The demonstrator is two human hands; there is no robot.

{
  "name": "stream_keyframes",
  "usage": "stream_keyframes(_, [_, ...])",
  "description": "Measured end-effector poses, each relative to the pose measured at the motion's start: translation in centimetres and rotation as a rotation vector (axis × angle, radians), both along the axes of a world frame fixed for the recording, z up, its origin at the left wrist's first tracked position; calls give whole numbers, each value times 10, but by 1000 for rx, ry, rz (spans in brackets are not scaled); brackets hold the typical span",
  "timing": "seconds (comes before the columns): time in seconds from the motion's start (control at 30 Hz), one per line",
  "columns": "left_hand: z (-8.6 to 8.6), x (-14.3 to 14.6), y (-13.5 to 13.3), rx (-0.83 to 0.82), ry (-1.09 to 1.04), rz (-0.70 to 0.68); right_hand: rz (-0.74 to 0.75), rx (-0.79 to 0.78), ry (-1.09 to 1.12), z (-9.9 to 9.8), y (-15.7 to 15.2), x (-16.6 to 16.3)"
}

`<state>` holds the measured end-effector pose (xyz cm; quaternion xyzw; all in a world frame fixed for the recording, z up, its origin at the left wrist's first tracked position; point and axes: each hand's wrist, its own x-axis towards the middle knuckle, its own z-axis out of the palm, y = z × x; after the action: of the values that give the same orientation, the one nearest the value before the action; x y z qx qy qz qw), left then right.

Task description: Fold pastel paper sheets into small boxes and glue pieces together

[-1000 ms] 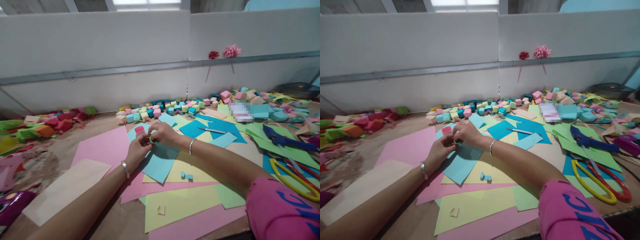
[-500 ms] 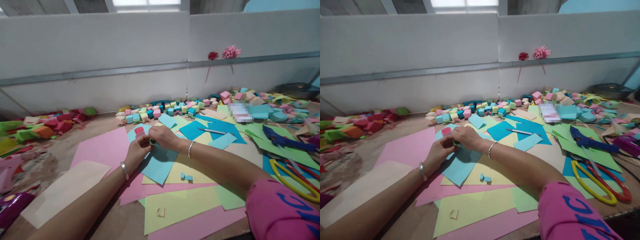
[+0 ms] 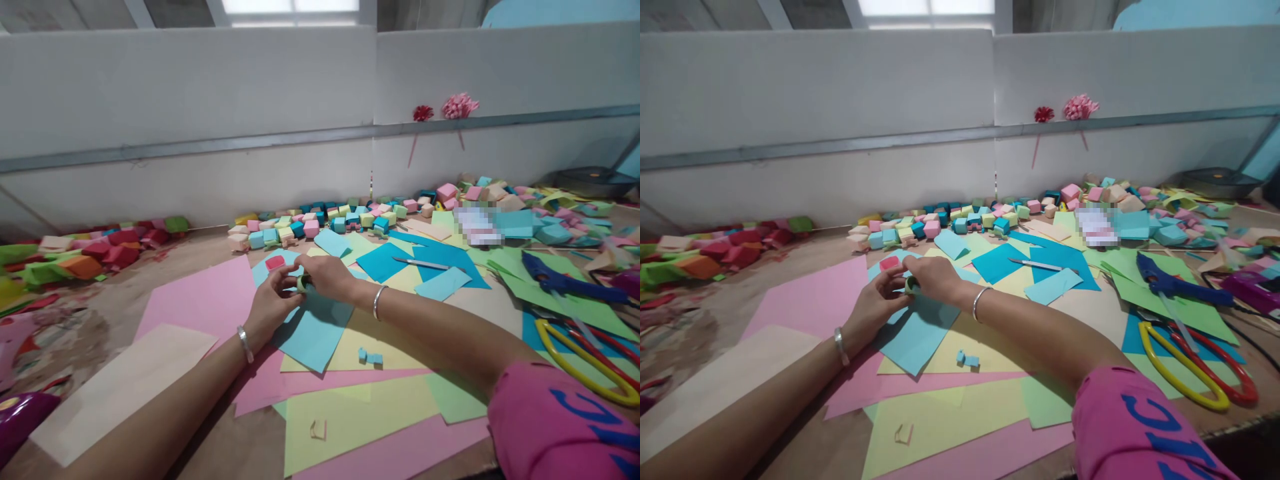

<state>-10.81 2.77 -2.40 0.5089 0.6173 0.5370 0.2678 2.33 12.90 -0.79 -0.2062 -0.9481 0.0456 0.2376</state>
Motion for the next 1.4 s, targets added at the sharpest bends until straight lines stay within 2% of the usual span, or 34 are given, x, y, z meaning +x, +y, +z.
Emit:
stream_keyframes(0.13, [0,2,-1,3,-56,-15,32,5,8,-1,-2,-1])
stream_keyframes(0.27, [1,6,-4,-5,-107,-21,4,-22,-5,-3,-6,0])
stream_keyframes(0.5, [0,4,-2,32,-60,8,-4,-31,-17,-5,-7,-1])
stream_keyframes(0.7, [-8,-4,4,71,67,66,80,-49,66,-11,0,-3])
stream_keyframes(1.0, [-7,-6,2,138,41,159,276,-216,313,-17,6,-4])
stream_keyframes(1.17, [-9,-7,3,145,2,159,196,-279,485,-15,7,-3])
stream_keyframes(1.4, [-9,-8,3,120,55,166,97,-264,521,-23,13,-5])
